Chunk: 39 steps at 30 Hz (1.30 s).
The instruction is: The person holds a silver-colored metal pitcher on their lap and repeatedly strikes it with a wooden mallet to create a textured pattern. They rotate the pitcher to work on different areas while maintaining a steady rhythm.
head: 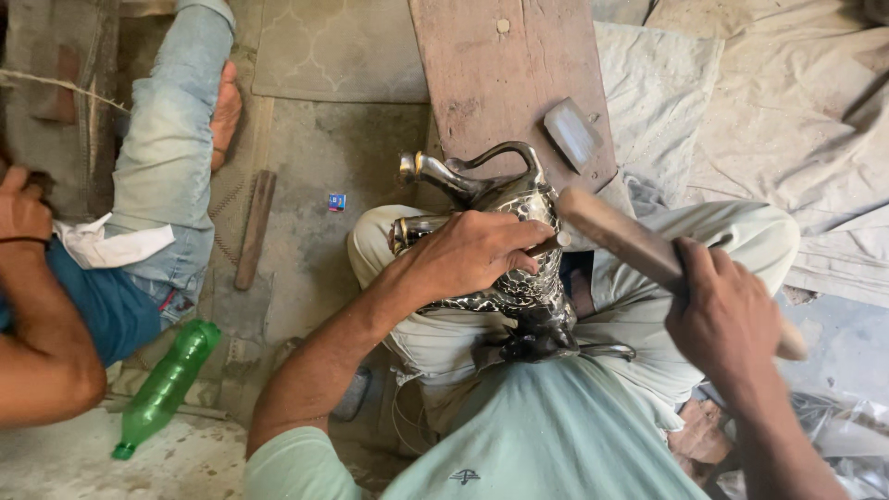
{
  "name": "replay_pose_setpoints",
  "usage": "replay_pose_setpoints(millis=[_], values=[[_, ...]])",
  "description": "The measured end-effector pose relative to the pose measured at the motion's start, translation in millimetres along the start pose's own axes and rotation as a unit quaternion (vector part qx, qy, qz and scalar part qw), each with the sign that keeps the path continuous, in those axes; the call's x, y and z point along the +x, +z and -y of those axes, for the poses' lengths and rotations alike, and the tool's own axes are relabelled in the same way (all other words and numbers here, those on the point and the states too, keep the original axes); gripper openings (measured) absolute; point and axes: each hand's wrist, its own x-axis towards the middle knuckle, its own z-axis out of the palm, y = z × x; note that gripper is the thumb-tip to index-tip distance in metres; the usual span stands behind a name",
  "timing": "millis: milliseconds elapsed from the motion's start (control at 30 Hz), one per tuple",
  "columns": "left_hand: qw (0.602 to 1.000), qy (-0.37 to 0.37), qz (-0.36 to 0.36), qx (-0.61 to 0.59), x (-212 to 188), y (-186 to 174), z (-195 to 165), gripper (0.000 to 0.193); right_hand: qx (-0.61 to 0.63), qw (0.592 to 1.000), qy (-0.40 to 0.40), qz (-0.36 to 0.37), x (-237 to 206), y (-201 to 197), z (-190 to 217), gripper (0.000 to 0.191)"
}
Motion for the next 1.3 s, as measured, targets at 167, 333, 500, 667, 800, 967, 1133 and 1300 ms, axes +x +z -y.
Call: replay_pose_setpoints(millis=[167, 333, 500, 667, 800, 967, 1133, 1300], values=[[1.0, -0.012, 0.026, 0.012, -1.1, -6.6, -3.5, 0.033, 0.448, 0.888, 0.102, -0.002, 0.0, -17.0, -3.1, 0.048], [1.0, 0.011, 0.025, 0.005, -0.3, -12.6, -8.6, 0.03, 0.081, 0.991, -0.027, -0.105, 0.6, -31.4, 15.7, 0.039], [0.999, -0.016, 0.041, 0.02, 0.7, -14.4, -10.0, 0.032, 0.278, 0.953, 0.102, -0.058, 4.1, -41.1, 30.0, 0.04], [1.0, -0.004, 0.023, 0.016, -1.2, -15.1, -9.7, 0.033, 0.392, 0.912, 0.122, -0.014, -1.5, -37.1, 18.0, 0.038], [0.999, -0.001, 0.039, 0.038, -1.8, -15.1, -10.0, 0.025, 0.112, 0.992, -0.019, -0.056, -4.4, -32.3, 8.9, 0.044], [0.999, -0.001, 0.039, 0.02, 0.5, -16.2, -11.5, 0.033, 0.342, 0.93, 0.126, -0.037, -0.9, -35.6, 18.1, 0.037], [0.998, -0.019, 0.048, 0.029, 1.6, -17.4, -13.9, 0.032, 0.225, 0.966, 0.122, -0.03, -1.1, -44.5, 29.0, 0.051], [0.998, 0.008, 0.046, 0.039, 1.2, -18.7, -13.5, 0.033, 0.017, 0.999, 0.017, -0.046, -3.0, -41.6, 27.5, 0.049]])
